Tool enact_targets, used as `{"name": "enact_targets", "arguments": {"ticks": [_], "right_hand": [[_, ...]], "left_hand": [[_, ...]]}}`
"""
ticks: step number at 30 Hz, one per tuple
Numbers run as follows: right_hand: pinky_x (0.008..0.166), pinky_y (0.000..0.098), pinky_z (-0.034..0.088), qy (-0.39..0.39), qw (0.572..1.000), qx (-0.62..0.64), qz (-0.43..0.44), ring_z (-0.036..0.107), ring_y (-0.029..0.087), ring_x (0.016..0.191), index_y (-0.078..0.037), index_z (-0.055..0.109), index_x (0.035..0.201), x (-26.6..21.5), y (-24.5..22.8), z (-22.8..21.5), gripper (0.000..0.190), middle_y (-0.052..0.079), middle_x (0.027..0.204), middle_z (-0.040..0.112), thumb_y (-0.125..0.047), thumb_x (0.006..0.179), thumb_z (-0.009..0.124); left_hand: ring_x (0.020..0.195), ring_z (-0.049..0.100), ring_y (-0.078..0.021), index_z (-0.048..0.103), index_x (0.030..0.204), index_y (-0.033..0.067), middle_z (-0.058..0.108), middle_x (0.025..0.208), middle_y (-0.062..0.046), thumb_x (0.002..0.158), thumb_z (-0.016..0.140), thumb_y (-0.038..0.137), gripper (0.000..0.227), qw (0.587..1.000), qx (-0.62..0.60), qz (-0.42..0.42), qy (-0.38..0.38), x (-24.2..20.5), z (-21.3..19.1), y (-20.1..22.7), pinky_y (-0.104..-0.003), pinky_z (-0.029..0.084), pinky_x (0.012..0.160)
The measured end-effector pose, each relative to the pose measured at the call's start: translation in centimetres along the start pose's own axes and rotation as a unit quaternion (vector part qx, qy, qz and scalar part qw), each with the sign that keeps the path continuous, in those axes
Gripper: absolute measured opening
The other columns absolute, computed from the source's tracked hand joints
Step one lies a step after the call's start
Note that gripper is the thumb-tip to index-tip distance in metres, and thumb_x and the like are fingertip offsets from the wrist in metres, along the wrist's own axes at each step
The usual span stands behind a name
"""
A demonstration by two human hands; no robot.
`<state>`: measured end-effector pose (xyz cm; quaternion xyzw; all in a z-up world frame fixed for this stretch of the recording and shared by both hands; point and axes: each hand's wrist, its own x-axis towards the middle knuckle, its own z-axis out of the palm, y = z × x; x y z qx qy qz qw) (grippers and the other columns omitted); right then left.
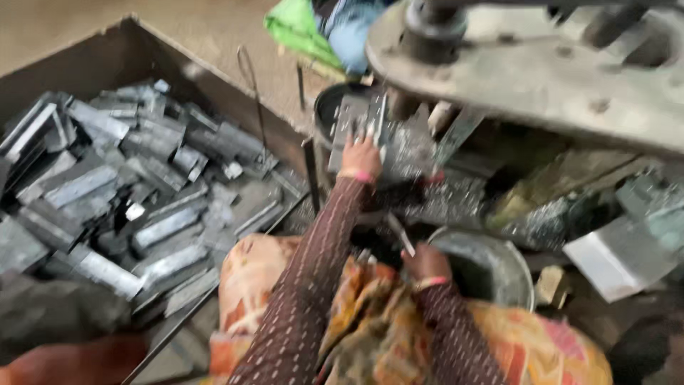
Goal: The person picks up metal pieces from a bin and places them into a press machine. They operate the machine using a lever to process the metal pieces and then remove them.
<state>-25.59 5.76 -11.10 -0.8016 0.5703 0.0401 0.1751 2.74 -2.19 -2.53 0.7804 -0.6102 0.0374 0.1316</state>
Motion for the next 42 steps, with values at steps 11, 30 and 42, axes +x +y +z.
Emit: {"name": "enact_targets", "arguments": {"ticks": [11,30,42], "right_hand": [[0.094,0.0479,0.056,-0.1,0.991,-0.088,-0.002,0.072,0.039,0.105,-0.006,0.073,0.111,3.3,-3.7,-7.9,0.05,0.021,0.109,0.074,-0.051,0.089,0.071],[0.085,0.0487,0.056,-0.057,0.997,-0.044,-0.041,0.072,0.041,0.094,-0.001,0.07,0.102,1.9,-2.7,-6.1,0.048,0.024,0.1,0.073,-0.047,0.089,0.072],[0.077,0.0525,0.057,0.011,1.0,0.016,-0.018,0.071,0.042,0.088,-0.002,0.068,0.11,0.4,0.2,1.3,0.052,0.022,0.095,0.074,-0.051,0.095,0.059]], "left_hand": [[0.135,0.05,-0.0282,0.078,0.105,0.009,0.055,0.144,-0.011,0.089,0.051,0.02,0.033,0.998,-0.007,0.006,0.057,2.1,0.6,-1.2,-0.055,0.02,0.117],[0.11,0.068,-0.0233,0.08,0.099,0.0107,0.065,0.132,-0.011,0.092,0.052,0.019,0.03,0.999,0.031,0.025,0.009,1.3,-0.1,-0.9,-0.051,0.025,0.12],[0.105,0.07,-0.0249,0.08,0.094,0.0109,0.068,0.127,-0.013,0.09,0.057,0.019,0.025,0.997,0.034,0.05,0.042,1.5,-0.2,-1.4,-0.051,0.031,0.117]]}}
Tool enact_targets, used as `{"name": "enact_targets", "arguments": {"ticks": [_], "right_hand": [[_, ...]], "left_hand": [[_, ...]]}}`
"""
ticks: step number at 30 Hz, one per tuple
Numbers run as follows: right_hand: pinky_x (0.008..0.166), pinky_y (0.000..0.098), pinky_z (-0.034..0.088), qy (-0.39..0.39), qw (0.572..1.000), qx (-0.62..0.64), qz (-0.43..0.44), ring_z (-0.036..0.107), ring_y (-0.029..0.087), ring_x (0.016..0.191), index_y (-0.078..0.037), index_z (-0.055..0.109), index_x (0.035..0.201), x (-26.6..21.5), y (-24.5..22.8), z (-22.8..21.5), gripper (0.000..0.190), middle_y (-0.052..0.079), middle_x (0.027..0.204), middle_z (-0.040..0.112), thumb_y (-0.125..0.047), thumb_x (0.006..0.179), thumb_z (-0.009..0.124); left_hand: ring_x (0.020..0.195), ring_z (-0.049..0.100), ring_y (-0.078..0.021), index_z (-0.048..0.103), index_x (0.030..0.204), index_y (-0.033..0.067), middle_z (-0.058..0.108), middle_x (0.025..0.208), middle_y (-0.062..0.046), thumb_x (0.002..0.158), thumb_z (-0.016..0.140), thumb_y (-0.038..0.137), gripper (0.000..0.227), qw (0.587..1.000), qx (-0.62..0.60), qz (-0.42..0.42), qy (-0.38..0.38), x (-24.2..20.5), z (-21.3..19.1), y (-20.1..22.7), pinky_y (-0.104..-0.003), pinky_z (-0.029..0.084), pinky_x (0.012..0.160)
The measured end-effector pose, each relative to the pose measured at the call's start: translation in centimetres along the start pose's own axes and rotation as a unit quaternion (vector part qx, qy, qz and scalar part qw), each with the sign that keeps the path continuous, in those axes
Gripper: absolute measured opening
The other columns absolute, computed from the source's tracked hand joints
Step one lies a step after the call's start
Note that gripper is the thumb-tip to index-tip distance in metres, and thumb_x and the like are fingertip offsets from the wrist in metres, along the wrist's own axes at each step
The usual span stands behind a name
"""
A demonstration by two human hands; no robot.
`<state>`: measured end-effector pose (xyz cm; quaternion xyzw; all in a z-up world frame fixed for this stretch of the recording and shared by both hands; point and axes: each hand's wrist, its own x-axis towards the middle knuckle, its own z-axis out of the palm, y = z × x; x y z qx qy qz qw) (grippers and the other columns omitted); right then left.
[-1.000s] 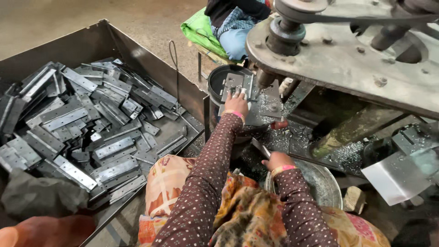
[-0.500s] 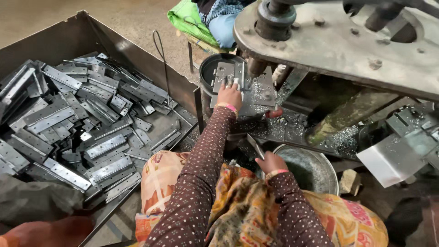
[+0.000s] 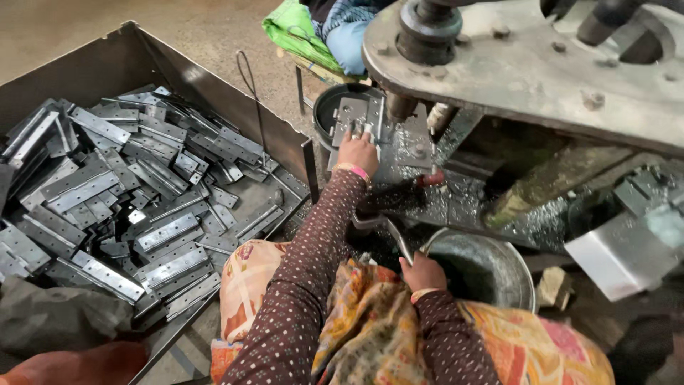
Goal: The person picks up metal pieces from a bin and places them into a press machine. They operate the machine using a lever to process the metal pieces and then remove them.
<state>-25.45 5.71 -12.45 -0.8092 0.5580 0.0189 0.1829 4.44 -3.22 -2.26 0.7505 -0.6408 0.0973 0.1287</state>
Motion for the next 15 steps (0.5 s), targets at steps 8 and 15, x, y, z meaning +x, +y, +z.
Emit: {"name": "enact_targets", "arguments": {"ticks": [8,15], "right_hand": [[0.07,0.0523,0.055,-0.032,0.994,0.09,0.059,0.074,0.04,0.074,-0.003,0.074,0.106,-2.1,0.3,-0.5,0.052,0.026,0.084,0.074,-0.053,0.096,0.063],[0.082,0.0551,0.057,-0.013,0.989,-0.14,-0.043,0.074,0.048,0.097,-0.002,0.076,0.107,5.8,3.9,-2.6,0.065,0.026,0.099,0.077,-0.064,0.09,0.066]], "left_hand": [[0.116,0.064,-0.0262,0.07,0.12,0.0243,0.067,0.126,-0.006,0.077,0.067,0.034,0.044,0.989,-0.121,-0.01,-0.087,-3.5,-3.1,-1.1,-0.053,0.04,0.108],[0.085,0.074,-0.0276,0.077,0.106,0.0174,0.072,0.112,-0.013,0.083,0.07,0.027,0.026,0.969,0.021,-0.162,0.183,-22.0,-3.6,-17.5,-0.039,0.059,0.077]]}}
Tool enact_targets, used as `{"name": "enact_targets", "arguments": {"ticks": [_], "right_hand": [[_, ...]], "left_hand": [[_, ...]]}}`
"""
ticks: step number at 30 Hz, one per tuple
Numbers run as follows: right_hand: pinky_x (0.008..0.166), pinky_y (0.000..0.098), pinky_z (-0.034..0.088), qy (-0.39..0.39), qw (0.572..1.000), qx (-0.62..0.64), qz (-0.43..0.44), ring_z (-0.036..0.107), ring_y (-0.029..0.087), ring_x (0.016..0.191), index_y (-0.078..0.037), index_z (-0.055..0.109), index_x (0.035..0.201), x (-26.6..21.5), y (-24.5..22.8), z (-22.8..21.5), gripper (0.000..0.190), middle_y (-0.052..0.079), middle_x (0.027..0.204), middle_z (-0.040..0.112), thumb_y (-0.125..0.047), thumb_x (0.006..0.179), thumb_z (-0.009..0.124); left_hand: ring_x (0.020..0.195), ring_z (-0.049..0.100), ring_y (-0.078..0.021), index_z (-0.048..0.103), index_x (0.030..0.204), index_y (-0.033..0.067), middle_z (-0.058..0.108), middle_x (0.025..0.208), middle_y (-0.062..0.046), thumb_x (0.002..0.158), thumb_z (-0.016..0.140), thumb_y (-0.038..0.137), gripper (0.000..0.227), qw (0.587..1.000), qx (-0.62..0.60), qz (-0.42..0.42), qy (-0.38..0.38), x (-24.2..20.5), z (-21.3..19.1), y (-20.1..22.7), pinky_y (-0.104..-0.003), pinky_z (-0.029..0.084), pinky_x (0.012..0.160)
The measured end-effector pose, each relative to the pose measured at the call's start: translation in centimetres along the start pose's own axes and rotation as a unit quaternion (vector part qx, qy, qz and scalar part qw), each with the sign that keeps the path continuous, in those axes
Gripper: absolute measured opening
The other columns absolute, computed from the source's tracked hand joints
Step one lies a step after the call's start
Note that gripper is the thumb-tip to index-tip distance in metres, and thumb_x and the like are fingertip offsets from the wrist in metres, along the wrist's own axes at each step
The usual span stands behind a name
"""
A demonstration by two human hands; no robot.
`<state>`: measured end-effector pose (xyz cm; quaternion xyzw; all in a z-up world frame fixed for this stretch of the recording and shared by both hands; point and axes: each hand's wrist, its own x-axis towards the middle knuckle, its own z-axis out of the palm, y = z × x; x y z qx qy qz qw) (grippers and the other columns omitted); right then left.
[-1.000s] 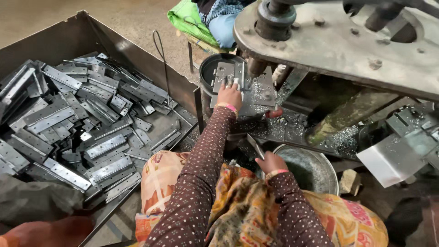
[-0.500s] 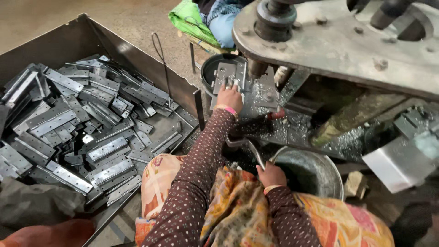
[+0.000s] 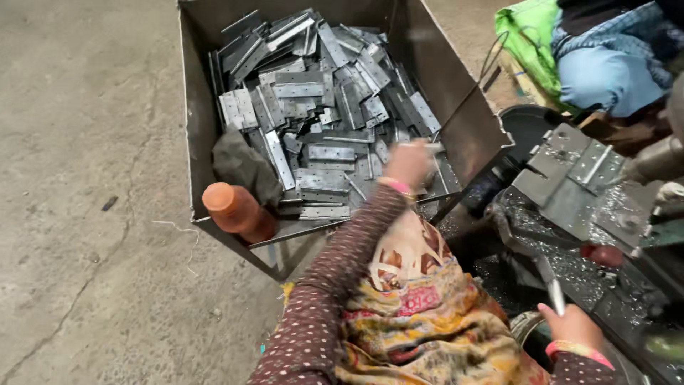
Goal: The person picks up metal pieces from a bin and places them into a press machine. They operate the machine using a lever to process the metal pieces and then remove them.
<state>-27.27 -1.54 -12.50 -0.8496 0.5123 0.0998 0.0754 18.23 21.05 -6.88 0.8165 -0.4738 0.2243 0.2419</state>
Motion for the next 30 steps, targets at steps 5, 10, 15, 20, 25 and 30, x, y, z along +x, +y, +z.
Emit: {"name": "enact_targets", "arguments": {"ticks": [5,10,15,20,25,30], "right_hand": [[0.085,0.056,0.056,-0.009,1.0,-0.012,0.007,0.073,0.049,0.098,-0.001,0.077,0.105,-0.4,0.3,-0.8,0.064,0.028,0.102,0.077,-0.063,0.091,0.067],[0.084,0.0565,0.056,-0.003,1.0,0.006,0.008,0.072,0.05,0.098,0.0,0.076,0.107,-0.9,0.5,-0.8,0.064,0.029,0.1,0.076,-0.062,0.091,0.067],[0.082,0.0559,0.056,-0.005,0.999,0.028,0.019,0.072,0.049,0.095,-0.005,0.077,0.106,-1.5,-0.2,-1.0,0.061,0.026,0.098,0.076,-0.062,0.089,0.067],[0.076,0.0533,0.056,-0.004,0.993,0.11,0.048,0.074,0.043,0.088,-0.012,0.074,0.109,-3.4,-2.8,-2.4,0.049,0.02,0.092,0.077,-0.055,0.087,0.068],[0.079,0.0531,0.057,-0.063,0.992,0.077,0.082,0.076,0.041,0.086,-0.006,0.068,0.106,-5.2,-5.2,-5.8,0.047,0.022,0.089,0.076,-0.051,0.093,0.065],[0.083,0.0545,0.054,0.003,0.996,0.072,0.046,0.069,0.044,0.095,-0.006,0.068,0.102,-5.7,-5.2,-4.7,0.046,0.023,0.095,0.073,-0.05,0.088,0.071]], "left_hand": [[0.125,0.063,-0.0258,0.074,0.12,0.0184,0.066,0.127,-0.009,0.097,0.061,0.024,0.027,0.881,0.148,-0.269,-0.361,-10.3,-4.0,-14.4,-0.061,0.03,0.123],[0.119,0.059,-0.0371,0.064,0.131,0.012,0.06,0.123,-0.017,0.074,0.081,0.02,0.061,0.934,0.05,-0.199,-0.292,-15.2,-7.5,-17.3,-0.044,0.048,0.102],[0.115,0.062,-0.0368,0.071,0.117,0.0152,0.063,0.117,-0.015,0.08,0.073,0.009,0.037,0.933,0.01,-0.16,-0.321,-15.7,-5.3,-18.3,-0.047,0.052,0.096],[0.1,0.066,-0.0356,0.072,0.103,0.0135,0.064,0.108,-0.013,0.085,0.067,0.009,0.019,0.968,0.038,-0.093,-0.228,-9.3,-4.7,-12.0,-0.048,0.056,0.082],[0.09,0.063,-0.0402,0.071,0.109,0.0142,0.061,0.097,-0.016,0.076,0.067,0.003,0.035,0.987,-0.151,-0.028,-0.057,1.4,-8.9,0.9,-0.052,0.052,0.074],[0.095,0.065,-0.0403,0.074,0.114,0.0185,0.061,0.107,-0.015,0.077,0.065,-0.002,0.043,0.96,-0.274,0.002,0.063,8.7,-5.8,14.8,-0.049,0.053,0.079]]}}
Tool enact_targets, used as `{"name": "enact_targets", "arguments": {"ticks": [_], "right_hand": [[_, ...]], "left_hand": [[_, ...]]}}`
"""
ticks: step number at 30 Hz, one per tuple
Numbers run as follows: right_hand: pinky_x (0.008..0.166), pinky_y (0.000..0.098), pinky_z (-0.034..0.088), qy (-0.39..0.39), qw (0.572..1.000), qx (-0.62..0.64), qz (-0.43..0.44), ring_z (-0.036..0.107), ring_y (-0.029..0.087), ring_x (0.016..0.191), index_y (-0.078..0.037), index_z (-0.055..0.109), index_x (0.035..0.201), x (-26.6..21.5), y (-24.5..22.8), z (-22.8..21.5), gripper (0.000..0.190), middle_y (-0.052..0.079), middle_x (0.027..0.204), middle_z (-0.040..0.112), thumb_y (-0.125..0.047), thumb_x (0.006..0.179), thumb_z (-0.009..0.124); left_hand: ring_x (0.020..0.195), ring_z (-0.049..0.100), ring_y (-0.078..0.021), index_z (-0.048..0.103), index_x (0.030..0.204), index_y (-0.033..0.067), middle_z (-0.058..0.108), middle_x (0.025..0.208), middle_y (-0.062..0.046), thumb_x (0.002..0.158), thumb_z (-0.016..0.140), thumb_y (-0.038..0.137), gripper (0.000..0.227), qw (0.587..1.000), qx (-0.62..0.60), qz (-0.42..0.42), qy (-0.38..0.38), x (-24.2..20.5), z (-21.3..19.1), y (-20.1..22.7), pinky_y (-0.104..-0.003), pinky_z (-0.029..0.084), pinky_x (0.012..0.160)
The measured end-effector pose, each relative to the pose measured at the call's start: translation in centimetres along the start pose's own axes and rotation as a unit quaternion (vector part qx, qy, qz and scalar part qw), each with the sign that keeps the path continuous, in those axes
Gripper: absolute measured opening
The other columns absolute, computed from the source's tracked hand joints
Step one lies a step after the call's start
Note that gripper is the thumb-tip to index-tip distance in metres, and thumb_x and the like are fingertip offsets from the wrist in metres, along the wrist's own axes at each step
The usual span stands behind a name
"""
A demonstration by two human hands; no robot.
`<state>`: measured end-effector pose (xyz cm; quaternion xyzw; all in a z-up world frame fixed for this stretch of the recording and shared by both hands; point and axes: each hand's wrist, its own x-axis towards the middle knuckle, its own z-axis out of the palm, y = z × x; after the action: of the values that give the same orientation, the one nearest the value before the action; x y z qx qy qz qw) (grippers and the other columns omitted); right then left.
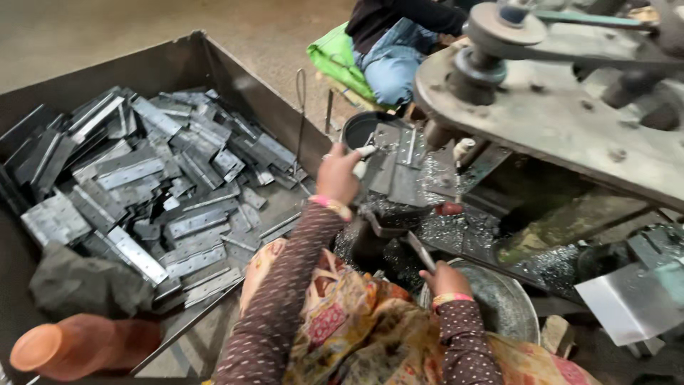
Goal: The person picks up metal pieces from a bin and places them into a press machine. They operate the machine using a lever to process the metal pieces and then remove them.
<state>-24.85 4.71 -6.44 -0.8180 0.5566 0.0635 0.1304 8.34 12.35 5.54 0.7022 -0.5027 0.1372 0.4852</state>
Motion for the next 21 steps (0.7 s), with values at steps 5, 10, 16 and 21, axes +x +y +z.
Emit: {"name": "enact_targets", "arguments": {"ticks": [5,10,16,21], "right_hand": [[0.085,0.0526,0.054,0.001,0.999,0.024,-0.024,0.069,0.044,0.097,-0.004,0.067,0.101,0.5,0.9,1.6,0.048,0.024,0.096,0.072,-0.049,0.087,0.074],[0.088,0.0499,0.056,-0.076,0.997,0.016,-0.008,0.071,0.04,0.102,-0.004,0.068,0.11,2.8,-0.2,-1.5,0.049,0.021,0.104,0.073,-0.047,0.088,0.074],[0.089,0.0476,0.055,-0.068,0.997,-0.031,-0.017,0.071,0.039,0.102,-0.006,0.073,0.113,3.4,-1.2,-3.2,0.048,0.02,0.107,0.073,-0.047,0.089,0.075],[0.078,0.0485,0.059,-0.084,0.994,0.058,0.036,0.075,0.037,0.086,-0.002,0.073,0.102,-0.1,0.0,2.2,0.048,0.02,0.095,0.074,-0.049,0.095,0.066]], "left_hand": [[0.149,0.032,-0.0382,0.073,0.114,0.0055,0.038,0.157,-0.017,0.098,0.054,0.046,0.047,0.929,0.199,-0.028,-0.311,-1.9,7.7,4.3,-0.061,0.022,0.119],[0.149,0.034,-0.0348,0.074,0.108,0.0054,0.039,0.158,-0.021,0.095,0.051,0.024,0.033,0.907,0.243,0.044,-0.34,-6.0,9.5,6.8,-0.058,0.018,0.122],[0.144,0.041,-0.0346,0.072,0.113,0.004,0.047,0.15,-0.019,0.097,0.049,0.018,0.031,0.924,0.203,0.012,-0.322,-4.1,12.8,5.5,-0.06,0.02,0.122],[0.135,0.046,-0.0327,0.068,0.123,0.0047,0.046,0.148,-0.02,0.092,0.051,0.021,0.039,0.931,0.168,-0.003,-0.324,-3.4,16.1,3.1,-0.058,0.024,0.116]]}}
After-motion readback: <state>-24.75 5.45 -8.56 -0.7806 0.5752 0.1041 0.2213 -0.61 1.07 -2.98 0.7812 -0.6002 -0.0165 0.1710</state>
